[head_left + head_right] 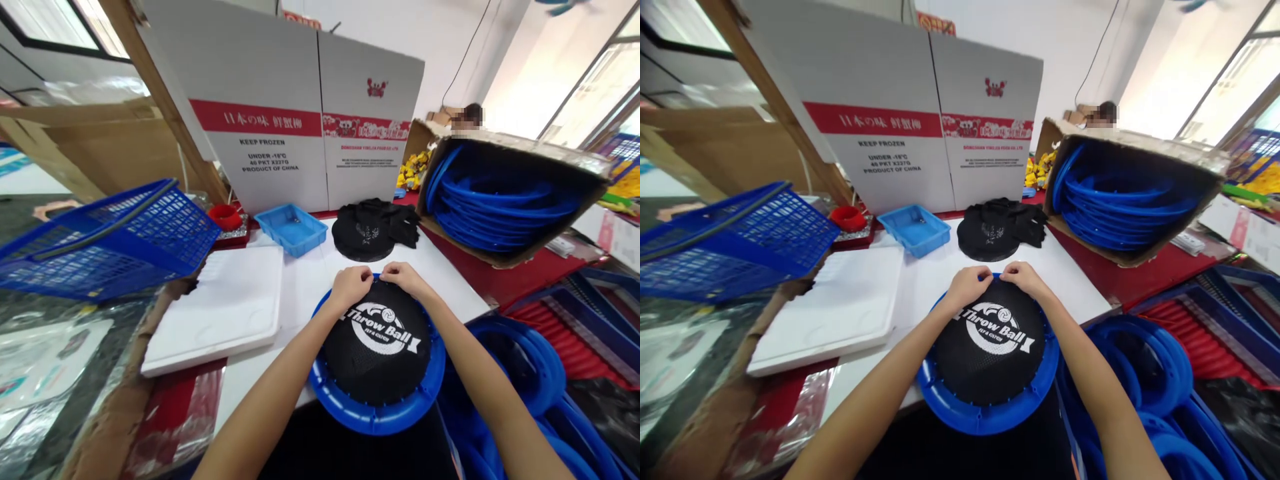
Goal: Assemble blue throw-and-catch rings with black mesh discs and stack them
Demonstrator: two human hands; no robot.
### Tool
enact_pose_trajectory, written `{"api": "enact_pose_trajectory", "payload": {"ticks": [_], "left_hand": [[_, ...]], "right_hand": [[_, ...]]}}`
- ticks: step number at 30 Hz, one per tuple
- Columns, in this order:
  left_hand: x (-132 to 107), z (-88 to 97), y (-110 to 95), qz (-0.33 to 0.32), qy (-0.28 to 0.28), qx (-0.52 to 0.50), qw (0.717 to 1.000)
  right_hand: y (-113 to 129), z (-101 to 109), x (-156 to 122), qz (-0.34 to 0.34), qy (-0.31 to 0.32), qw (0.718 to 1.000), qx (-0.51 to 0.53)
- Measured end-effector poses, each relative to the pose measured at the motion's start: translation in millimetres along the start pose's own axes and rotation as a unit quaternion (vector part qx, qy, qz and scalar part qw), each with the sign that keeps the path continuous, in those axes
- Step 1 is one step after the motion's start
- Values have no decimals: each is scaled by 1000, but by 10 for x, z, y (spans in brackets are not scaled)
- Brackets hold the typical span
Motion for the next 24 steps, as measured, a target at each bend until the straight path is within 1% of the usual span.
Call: {"api": "enact_pose_trajectory", "payload": {"ticks": [3,5,8,15,19,24], "left_hand": [[-32,11,-98,-44,6,3,999],[-52,-8,-137,-63,21,22,998],[-62,-45,-144,-74,39,53,995],[-57,-93,-142,-97,38,85,991],[0,-163,-80,-91,47,98,990],[132,-264,78,-77,58,38,995]], "right_hand": [[-26,-4,18,2,-1,1000,3],[-30,-12,20,4,-1,1000,4],[-20,-15,19,12,-4,1000,4],[-24,-12,41,23,2,999,22],[-80,-6,82,17,7,999,28],[-122,9,106,8,5,1000,30]]}}
Point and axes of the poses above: each hand's wrist, its own x-axis towards the middle knuckle, its own z-axis out of the back of the hand, y = z × x, the point moved 10 cm from there along x, towards the middle knuckle, and after that the axes turned 4 degrees about x, right-handed, at the moved point
